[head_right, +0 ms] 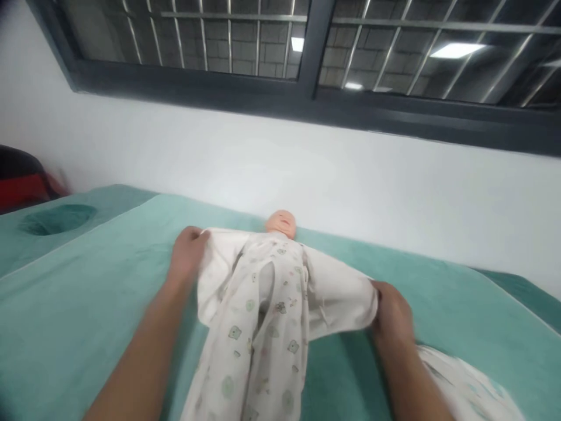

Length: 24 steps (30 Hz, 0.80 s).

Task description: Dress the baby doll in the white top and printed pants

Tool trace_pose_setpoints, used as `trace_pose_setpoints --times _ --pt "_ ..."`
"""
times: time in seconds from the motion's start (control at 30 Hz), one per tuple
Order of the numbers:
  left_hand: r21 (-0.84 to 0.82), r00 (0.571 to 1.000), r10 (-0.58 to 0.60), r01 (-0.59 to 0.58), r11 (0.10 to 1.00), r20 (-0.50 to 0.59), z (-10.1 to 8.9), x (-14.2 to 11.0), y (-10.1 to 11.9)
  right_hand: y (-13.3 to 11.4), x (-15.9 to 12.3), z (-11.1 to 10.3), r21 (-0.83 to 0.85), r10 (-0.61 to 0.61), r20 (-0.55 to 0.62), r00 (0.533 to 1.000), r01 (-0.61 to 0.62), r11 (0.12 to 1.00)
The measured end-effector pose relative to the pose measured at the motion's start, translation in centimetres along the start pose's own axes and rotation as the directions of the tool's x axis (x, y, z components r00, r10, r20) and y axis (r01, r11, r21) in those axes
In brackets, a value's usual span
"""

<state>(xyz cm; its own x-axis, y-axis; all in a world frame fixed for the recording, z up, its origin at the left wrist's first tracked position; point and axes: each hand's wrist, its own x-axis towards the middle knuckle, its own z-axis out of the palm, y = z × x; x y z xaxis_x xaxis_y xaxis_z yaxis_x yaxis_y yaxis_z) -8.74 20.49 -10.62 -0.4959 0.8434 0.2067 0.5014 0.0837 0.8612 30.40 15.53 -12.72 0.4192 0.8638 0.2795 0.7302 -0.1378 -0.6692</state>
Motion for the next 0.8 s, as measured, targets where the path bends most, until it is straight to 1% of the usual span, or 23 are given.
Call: trace_pose_setpoints --times 0.03,0.07,0.1,0.13,0.17,0.2,0.23,0.27,0.3,0.33,0.37,0.4,0.43,0.47,0.5,0.53,0.57,0.6,0.63,0.7,0.8 --pt "0.032 0.999 -0.006 0.007 0.999 -0.039 -0.4 0.7 -0.8 0.8 -0.1 -0.8 -0.019 0.057 -0.024 0.998 -0.057 0.998" --pt "0.068 0.998 0.019 -0.014 0.998 -0.066 -0.5 1.0 -1.3 1.1 -0.2 -1.4 -0.041 0.119 -0.057 0.991 -0.122 0.992" --pt "0.096 0.995 0.058 -0.050 0.994 -0.084 -0.4 1.1 -1.6 1.0 -0.3 -1.7 -0.056 0.154 -0.087 0.984 -0.159 0.986" --pt "0.123 0.988 0.119 -0.106 0.987 -0.096 -0.1 1.0 -1.6 0.3 -0.6 -1.7 -0.067 0.156 -0.116 0.981 -0.164 0.984" --pt "0.148 0.976 0.199 -0.184 0.972 -0.090 0.4 0.6 -1.4 -0.8 -0.8 -1.3 -0.065 0.118 -0.132 0.984 -0.127 0.990" --pt "0.162 0.956 0.286 -0.274 0.948 -0.058 1.1 0.2 -1.1 -2.4 -1.1 -0.5 -0.049 0.036 -0.127 0.991 -0.043 0.998" --pt "0.172 0.928 0.374 -0.369 0.913 0.009 1.8 -0.2 -0.8 -4.4 -1.5 0.5 -0.007 -0.071 -0.108 0.992 0.070 0.997" --pt "0.192 0.894 0.439 -0.448 0.873 0.092 2.5 -0.6 -0.5 -6.7 -1.7 1.9 0.034 -0.179 -0.074 0.981 0.182 0.983" --pt "0.220 0.863 0.474 -0.504 0.836 0.174 3.2 -0.9 -0.4 -9.1 -1.9 3.4 0.078 -0.289 -0.022 0.957 0.290 0.954" --pt "0.254 0.842 0.482 -0.535 0.806 0.244 3.7 -1.1 -0.5 -11.6 -2.0 5.1 0.122 -0.411 0.053 0.910 0.403 0.907" --pt "0.294 0.838 0.464 -0.538 0.790 0.288 4.0 -1.1 -0.7 -13.9 -2.0 6.8 0.140 -0.520 0.150 0.841 0.503 0.853" --pt "0.334 0.842 0.442 -0.532 0.779 0.311 4.2 -1.0 -1.0 -16.1 -1.8 8.4 0.132 -0.597 0.253 0.761 0.585 0.801" --pt "0.363 0.847 0.424 -0.524 0.770 0.322 4.2 -0.8 -1.3 -17.9 -1.5 9.9 0.109 -0.645 0.351 0.679 0.654 0.748" --pt "0.381 0.852 0.409 -0.515 0.768 0.327 4.1 -0.5 -1.7 -19.5 -1.0 11.3 0.063 -0.662 0.453 0.597 0.719 0.692" --pt "0.394 0.861 0.388 -0.498 0.773 0.328 3.8 -0.2 -1.9 -20.7 -0.5 12.5 0.009 -0.649 0.550 0.525 0.774 0.634" --pt "0.406 0.875 0.358 -0.472 0.783 0.326 3.6 0.1 -2.1 -21.7 0.1 13.5 -0.035 -0.618 0.633 0.466 0.815 0.579" --pt "0.418 0.891 0.323 -0.438 0.795 0.320 3.3 0.4 -2.2 -22.3 0.6 14.3 -0.071 -0.582 0.691 0.430 0.841 0.537" --pt "0.430 0.905 0.288 -0.405 0.807 0.312 3.2 0.7 -2.2 -22.8 1.1 14.9 -0.097 -0.548 0.729 0.410 0.854 0.511" --pt "0.440 0.918 0.258 -0.375 0.816 0.303 3.0 0.9 -2.2 -23.0 1.4 15.4 -0.114 -0.520 0.752 0.404 0.857 0.502" --pt "0.451 0.929 0.225 -0.342 0.824 0.293 3.0 1.1 -2.1 -23.3 1.8 16.2 -0.141 -0.474 0.775 0.418 0.845 0.515" --pt "0.454 0.933 0.212 -0.329 0.828 0.290 3.2 1.1 -1.9 -23.4 2.0 16.8 -0.186 -0.401 0.806 0.435 0.830 0.526"
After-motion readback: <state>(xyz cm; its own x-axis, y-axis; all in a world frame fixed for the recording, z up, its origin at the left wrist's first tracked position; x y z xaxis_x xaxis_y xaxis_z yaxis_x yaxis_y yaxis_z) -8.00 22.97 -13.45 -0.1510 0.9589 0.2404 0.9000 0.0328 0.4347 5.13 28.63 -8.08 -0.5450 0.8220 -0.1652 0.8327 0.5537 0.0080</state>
